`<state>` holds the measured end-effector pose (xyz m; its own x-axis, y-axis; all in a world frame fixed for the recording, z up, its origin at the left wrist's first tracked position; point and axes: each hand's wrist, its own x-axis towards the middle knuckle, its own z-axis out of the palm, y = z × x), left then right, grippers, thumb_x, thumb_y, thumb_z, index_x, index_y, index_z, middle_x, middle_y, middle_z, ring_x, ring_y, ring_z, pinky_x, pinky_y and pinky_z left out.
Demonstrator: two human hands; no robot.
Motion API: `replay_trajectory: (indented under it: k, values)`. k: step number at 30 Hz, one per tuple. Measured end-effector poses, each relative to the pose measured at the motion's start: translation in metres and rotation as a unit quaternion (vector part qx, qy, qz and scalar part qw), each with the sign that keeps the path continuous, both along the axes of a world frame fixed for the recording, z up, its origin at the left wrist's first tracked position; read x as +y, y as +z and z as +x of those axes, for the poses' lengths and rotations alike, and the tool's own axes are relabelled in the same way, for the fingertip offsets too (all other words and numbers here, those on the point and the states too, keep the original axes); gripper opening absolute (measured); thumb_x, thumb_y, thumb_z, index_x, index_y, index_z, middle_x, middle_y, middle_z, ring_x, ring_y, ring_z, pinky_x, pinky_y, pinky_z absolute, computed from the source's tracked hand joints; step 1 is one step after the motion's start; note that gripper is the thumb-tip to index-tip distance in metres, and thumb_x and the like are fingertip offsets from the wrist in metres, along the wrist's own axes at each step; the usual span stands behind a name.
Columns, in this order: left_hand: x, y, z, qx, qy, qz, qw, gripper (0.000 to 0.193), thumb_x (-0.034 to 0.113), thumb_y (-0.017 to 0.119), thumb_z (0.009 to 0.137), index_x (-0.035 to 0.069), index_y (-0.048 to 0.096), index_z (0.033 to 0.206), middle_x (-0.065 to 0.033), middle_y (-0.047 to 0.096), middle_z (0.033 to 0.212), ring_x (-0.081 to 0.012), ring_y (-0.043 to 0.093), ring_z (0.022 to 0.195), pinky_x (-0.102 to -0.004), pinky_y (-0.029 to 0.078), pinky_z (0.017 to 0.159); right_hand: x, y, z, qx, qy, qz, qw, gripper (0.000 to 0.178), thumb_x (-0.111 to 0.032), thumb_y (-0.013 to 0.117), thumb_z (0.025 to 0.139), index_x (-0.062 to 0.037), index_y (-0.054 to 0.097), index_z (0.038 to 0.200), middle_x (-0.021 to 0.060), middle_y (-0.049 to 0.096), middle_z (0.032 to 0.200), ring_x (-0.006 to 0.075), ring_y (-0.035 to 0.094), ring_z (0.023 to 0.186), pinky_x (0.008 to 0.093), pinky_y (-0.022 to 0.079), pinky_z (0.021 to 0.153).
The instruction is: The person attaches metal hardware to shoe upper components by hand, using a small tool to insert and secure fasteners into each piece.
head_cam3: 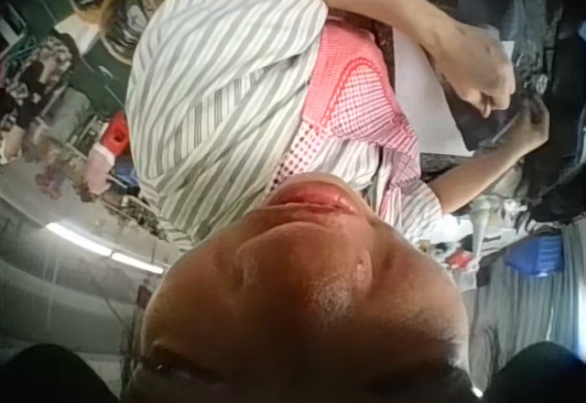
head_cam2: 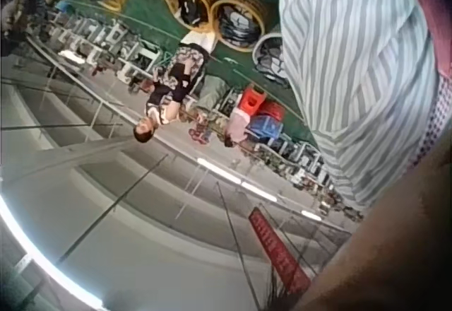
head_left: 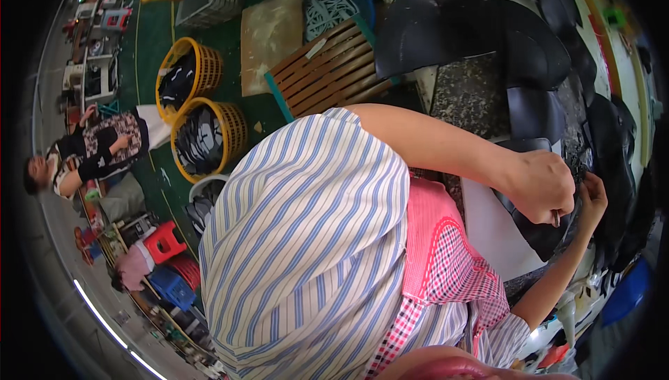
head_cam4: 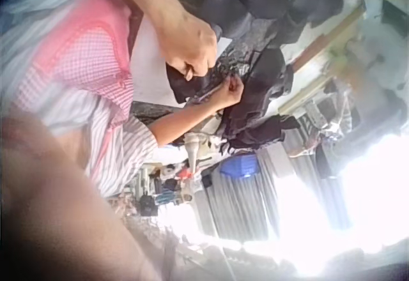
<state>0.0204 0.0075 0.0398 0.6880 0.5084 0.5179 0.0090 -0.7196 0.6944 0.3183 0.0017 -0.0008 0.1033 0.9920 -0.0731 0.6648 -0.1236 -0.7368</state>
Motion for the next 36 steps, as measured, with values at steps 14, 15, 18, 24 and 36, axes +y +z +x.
replay_trajectory:
  k: [14, 15, 18, 24, 36]
  values:
    - [-0.002, 0.011, 0.005, -0.144, 0.111, -0.114, 0.977, 0.017, 0.021, 0.067, 0.066, 0.004, 0.064, 0.069, -0.0092, 0.062, 0.068, -0.0254, 0.060, 0.066, -0.0344, 0.047, 0.060, -0.034, 0.108, -0.079, -0.012, 0.085, 0.063, 0.994, 0.007, 0.007, 0.054, 0.073, 0.0019, 0.050, 0.076, 0.0028, 0.048, 0.077, 0.0084, 0.045, 0.073, 0.0185, 0.035, 0.066]
    - [-0.001, 0.012, 0.005, -0.148, 0.115, -0.115, 0.975, 0.017, 0.021, 0.067, 0.066, 0.004, 0.064, 0.069, -0.0092, 0.062, 0.068, -0.0254, 0.060, 0.066, -0.0344, 0.047, 0.060, -0.043, 0.116, -0.097, 0.014, 0.112, 0.099, 0.989, 0.007, 0.007, 0.055, 0.072, 0.0024, 0.050, 0.076, 0.0041, 0.049, 0.079, 0.0093, 0.045, 0.074, 0.0189, 0.035, 0.067]
    - [-0.002, 0.013, 0.002, -0.215, 0.024, -0.231, 0.949, 0.018, 0.019, 0.067, 0.066, 0.002, 0.063, 0.070, -0.0095, 0.062, 0.067, -0.0247, 0.060, 0.065, -0.0321, 0.046, 0.060, -0.058, 0.110, -0.127, 0.067, 0.088, 0.148, 0.983, 0.009, 0.005, 0.058, 0.072, 0.0024, 0.051, 0.076, 0.0057, 0.049, 0.080, 0.0134, 0.045, 0.075, 0.0228, 0.036, 0.070]
    - [-0.012, 0.016, -0.038, -0.189, -0.034, -0.372, 0.908, 0.012, 0.013, 0.065, 0.069, 0.002, 0.063, 0.069, -0.0059, 0.061, 0.064, -0.0159, 0.059, 0.063, -0.0288, 0.044, 0.058, -0.054, 0.106, -0.146, 0.124, 0.199, 0.137, 0.962, 0.011, -0.002, 0.063, 0.070, 0.0016, 0.054, 0.075, 0.0066, 0.047, 0.077, 0.0163, 0.043, 0.074, 0.0264, 0.035, 0.066]
    - [-0.014, -0.005, -0.043, -0.194, -0.195, -0.540, 0.796, 0.024, 0.021, 0.061, 0.078, 0.000, 0.061, 0.090, -0.0032, 0.062, 0.075, -0.0083, 0.052, 0.066, -0.0225, 0.040, 0.057, -0.054, 0.095, -0.168, 0.061, 0.173, 0.244, 0.952, 0.017, -0.011, 0.070, 0.065, -0.0013, 0.058, 0.069, 0.0177, 0.048, 0.106, 0.0321, 0.044, 0.106, 0.0441, 0.031, 0.092]
